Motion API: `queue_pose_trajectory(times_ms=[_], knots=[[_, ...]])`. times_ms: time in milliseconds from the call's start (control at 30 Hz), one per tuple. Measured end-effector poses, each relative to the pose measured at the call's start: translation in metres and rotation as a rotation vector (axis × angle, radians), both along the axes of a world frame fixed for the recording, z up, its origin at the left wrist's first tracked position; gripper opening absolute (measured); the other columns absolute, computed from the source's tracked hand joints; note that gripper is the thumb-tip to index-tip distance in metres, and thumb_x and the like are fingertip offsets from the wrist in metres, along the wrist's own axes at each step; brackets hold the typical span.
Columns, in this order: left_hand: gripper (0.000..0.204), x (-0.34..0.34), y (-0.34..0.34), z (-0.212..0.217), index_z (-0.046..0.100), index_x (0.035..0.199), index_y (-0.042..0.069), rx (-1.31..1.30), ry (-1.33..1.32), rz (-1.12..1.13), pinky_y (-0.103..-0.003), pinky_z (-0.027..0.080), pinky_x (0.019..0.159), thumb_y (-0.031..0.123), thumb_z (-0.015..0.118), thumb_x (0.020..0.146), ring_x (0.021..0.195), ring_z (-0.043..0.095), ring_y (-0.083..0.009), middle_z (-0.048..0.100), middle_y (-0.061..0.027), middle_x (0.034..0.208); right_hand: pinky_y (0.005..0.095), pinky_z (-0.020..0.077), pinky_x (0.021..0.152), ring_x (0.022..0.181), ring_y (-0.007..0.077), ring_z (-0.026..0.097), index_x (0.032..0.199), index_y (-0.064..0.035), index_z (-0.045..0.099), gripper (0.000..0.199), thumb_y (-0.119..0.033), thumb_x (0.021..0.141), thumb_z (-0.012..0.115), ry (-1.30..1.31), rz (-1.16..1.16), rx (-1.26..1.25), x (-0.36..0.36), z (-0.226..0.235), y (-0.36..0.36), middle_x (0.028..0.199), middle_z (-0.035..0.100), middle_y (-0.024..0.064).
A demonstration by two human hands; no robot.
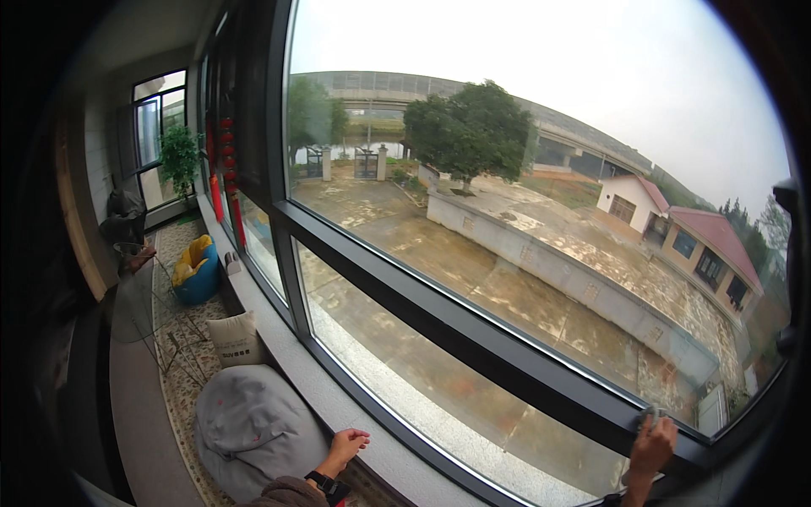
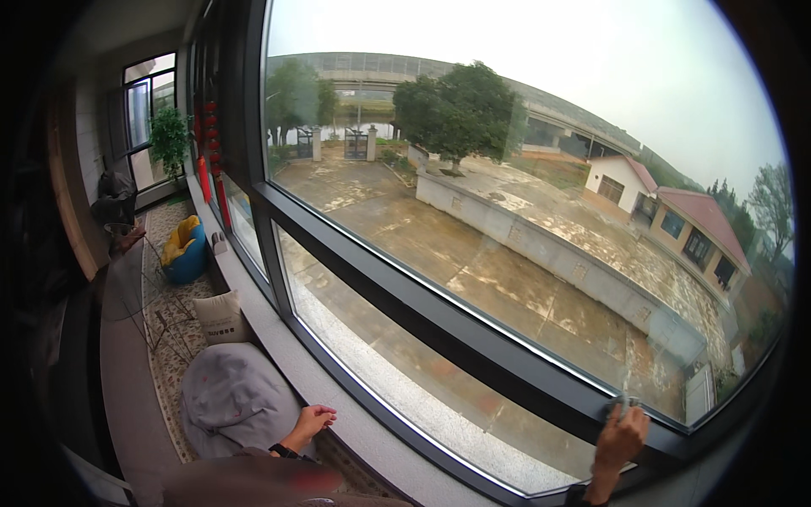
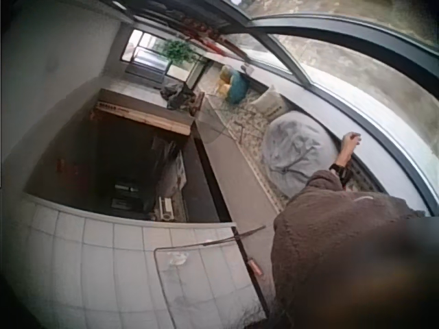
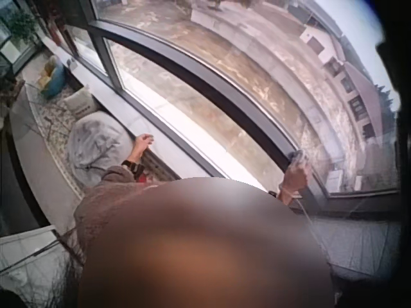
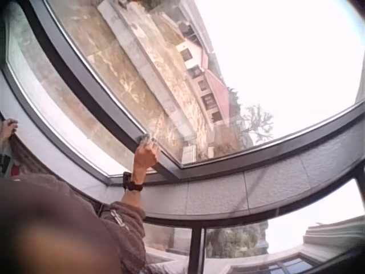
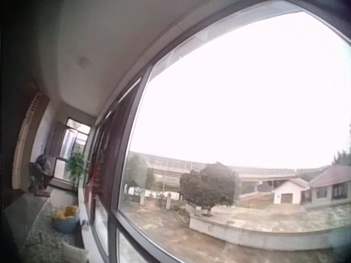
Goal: The person washes a cloth in a utility sink, wrings it out, and then uses it to wipe a window sill in the living room. The person handles the cloth and the window sill directly.
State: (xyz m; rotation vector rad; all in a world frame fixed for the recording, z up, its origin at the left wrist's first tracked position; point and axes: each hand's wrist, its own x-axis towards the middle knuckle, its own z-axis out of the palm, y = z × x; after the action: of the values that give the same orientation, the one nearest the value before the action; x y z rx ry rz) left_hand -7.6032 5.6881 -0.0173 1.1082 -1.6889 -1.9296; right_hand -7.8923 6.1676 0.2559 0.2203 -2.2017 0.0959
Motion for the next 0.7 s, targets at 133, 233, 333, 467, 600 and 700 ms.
queue_pose_trajectory(times_ms=[133,233,333,467,600,700], knots=[[0.019,0.008,-0.027,-0.009,0.067,0.102,-0.001,0.017,-0.019,-0.012,-0.025,0.05,0.069,0.009,0.058,0.088,0.079,0.064,-0.0134,0.07,-0.0085,0.092,0.0431,0.0437,0.078,0.088,0.0332,0.057,0.083,0.0001,0.061,0.023,-0.022,0.089,0.059,-0.031,0.213,-0.024,0.015,0.007,-0.147,0.092,0.061,0.0148],[0.02,0.026,-0.064,-0.018,0.067,0.102,-0.001,0.071,-0.02,0.066,-0.025,0.05,0.069,0.009,0.058,0.088,0.079,0.064,-0.0131,0.07,-0.0081,0.092,0.0419,0.0431,0.082,0.093,0.0305,0.058,0.09,-0.001,0.066,0.022,-0.022,0.087,0.062,-0.03,0.393,-0.063,0.031,0.014,-0.253,0.099,0.063,0.0122],[0.019,0.053,-0.115,-0.024,0.067,0.102,-0.001,0.063,0.018,0.169,-0.023,0.049,0.064,0.009,0.058,0.089,0.074,0.063,-0.0113,0.07,-0.0071,0.088,0.0418,0.0431,0.084,0.094,0.0306,0.058,0.094,-0.0027,0.067,0.023,-0.023,0.087,0.062,-0.085,0.506,-0.084,0.044,0.019,-0.353,0.102,0.064,0.0113],[0.019,0.091,-0.163,-0.039,0.067,0.102,0.002,0.104,0.037,0.31,-0.024,0.048,0.064,0.01,0.056,0.09,0.074,0.063,-0.0109,0.07,-0.0057,0.089,0.0434,0.0441,0.084,0.094,0.0322,0.061,0.098,-0.0041,0.067,0.023,-0.025,0.088,0.061,-0.09,0.676,-0.049,0.054,0.019,-0.479,0.103,0.066,0.0117],[0.015,0.135,-0.202,-0.051,0.067,0.099,0.004,0.167,0.06,0.446,-0.022,0.046,0.059,0.011,0.057,0.09,0.07,0.062,-0.0092,0.069,-0.0041,0.087,0.0438,0.0468,0.08,0.093,0.0338,0.061,0.093,-0.002,0.067,0.03,-0.03,0.092,0.057,-0.154,0.703,0.019,0.058,0.019,-0.604,0.103,0.066,0.0154],[0.015,0.172,-0.226,-0.057,0.067,0.099,0.003,0.207,0.03,0.544,-0.022,0.047,0.06,0.01,0.057,0.09,0.069,0.063,-0.01,0.069,-0.0053,0.086,0.0432,0.0475,0.077,0.09,0.0334,0.061,0.087,-0.0003,0.066,0.035,-0.034,0.092,0.056,-0.124,0.709,0.059,0.06,0.014,-0.684,0.097,0.066,0.0168]])
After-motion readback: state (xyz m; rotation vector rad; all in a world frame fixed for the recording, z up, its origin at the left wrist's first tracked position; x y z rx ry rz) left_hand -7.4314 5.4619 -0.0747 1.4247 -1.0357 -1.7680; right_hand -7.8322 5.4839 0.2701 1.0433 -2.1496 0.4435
